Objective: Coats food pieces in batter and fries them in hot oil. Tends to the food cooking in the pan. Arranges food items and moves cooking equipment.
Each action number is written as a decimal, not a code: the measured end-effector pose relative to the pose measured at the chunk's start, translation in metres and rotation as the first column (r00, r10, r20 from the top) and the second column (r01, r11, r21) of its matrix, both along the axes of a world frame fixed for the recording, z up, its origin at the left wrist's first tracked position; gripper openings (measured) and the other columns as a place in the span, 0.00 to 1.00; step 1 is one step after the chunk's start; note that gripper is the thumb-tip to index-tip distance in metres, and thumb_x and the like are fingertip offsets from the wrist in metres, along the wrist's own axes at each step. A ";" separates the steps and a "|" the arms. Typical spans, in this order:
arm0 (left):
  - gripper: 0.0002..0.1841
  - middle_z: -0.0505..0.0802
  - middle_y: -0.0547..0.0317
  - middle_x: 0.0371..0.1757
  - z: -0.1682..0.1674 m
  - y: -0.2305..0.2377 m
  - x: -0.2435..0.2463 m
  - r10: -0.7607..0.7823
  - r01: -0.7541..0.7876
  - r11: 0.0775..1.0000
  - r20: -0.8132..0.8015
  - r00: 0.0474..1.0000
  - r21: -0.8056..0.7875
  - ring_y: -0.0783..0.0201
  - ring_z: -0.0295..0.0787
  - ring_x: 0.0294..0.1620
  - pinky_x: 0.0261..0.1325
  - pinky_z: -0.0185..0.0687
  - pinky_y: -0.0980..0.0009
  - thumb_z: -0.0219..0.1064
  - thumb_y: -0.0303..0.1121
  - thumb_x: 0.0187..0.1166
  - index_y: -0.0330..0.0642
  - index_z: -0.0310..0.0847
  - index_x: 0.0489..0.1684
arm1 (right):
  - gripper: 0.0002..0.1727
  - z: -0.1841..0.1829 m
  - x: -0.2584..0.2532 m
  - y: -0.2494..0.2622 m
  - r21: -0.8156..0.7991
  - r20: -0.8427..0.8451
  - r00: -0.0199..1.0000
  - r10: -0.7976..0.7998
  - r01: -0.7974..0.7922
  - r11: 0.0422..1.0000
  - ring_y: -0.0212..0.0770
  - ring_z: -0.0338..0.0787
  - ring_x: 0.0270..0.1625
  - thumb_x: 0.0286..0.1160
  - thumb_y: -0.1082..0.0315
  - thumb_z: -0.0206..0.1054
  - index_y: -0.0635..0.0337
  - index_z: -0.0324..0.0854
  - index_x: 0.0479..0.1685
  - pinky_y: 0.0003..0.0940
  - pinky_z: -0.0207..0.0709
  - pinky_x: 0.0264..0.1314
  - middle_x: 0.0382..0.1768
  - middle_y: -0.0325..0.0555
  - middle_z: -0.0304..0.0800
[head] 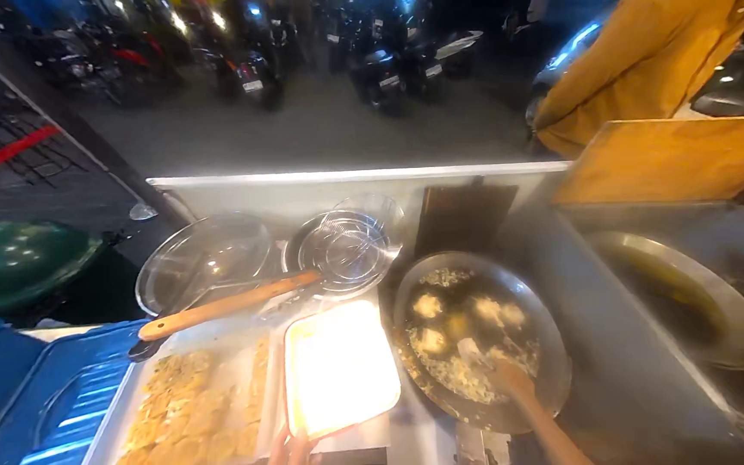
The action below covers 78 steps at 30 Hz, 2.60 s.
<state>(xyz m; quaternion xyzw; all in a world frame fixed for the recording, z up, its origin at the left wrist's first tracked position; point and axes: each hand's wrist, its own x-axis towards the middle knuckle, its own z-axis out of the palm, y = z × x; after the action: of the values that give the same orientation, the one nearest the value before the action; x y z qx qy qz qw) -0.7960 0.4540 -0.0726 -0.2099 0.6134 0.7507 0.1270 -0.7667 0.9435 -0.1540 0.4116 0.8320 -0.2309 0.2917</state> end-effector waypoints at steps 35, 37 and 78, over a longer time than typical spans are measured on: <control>0.36 0.86 0.36 0.65 0.002 -0.004 -0.008 0.022 -0.023 0.999 0.030 0.999 0.036 0.47 0.91 0.52 0.54 0.90 0.50 0.81 0.38 0.70 0.34 0.73 0.79 | 0.18 0.219 -0.237 -0.513 0.127 -0.007 0.022 1.000 -0.992 0.023 0.70 0.85 0.65 0.73 0.65 0.73 0.67 0.85 0.57 0.72 0.76 0.62 0.59 0.68 0.88; 0.36 0.86 0.35 0.65 0.003 -0.004 -0.008 0.016 -0.017 0.999 0.019 1.000 0.036 0.47 0.91 0.52 0.54 0.90 0.50 0.80 0.38 0.71 0.34 0.72 0.79 | 0.18 0.245 -0.225 -0.469 0.132 -0.096 0.133 0.986 -0.980 0.145 0.68 0.88 0.62 0.79 0.58 0.68 0.59 0.87 0.59 0.73 0.77 0.60 0.56 0.64 0.90; 0.33 0.85 0.36 0.64 0.006 -0.001 -0.004 -0.034 0.034 0.999 0.022 0.999 -0.014 0.55 0.93 0.49 0.51 0.91 0.58 0.64 0.34 0.86 0.33 0.55 0.88 | 0.24 0.126 -0.007 -0.058 -0.682 -0.316 0.806 -0.501 0.174 0.711 0.27 0.68 0.16 0.91 0.56 0.60 0.52 0.75 0.81 0.22 0.64 0.17 0.27 0.36 0.78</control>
<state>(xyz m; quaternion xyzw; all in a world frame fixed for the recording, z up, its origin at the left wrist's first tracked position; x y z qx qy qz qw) -0.7999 0.4526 -0.0664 -0.2087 0.6208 0.7416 0.1449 -0.7737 0.8854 -0.0278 0.3710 0.6595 -0.6373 0.1460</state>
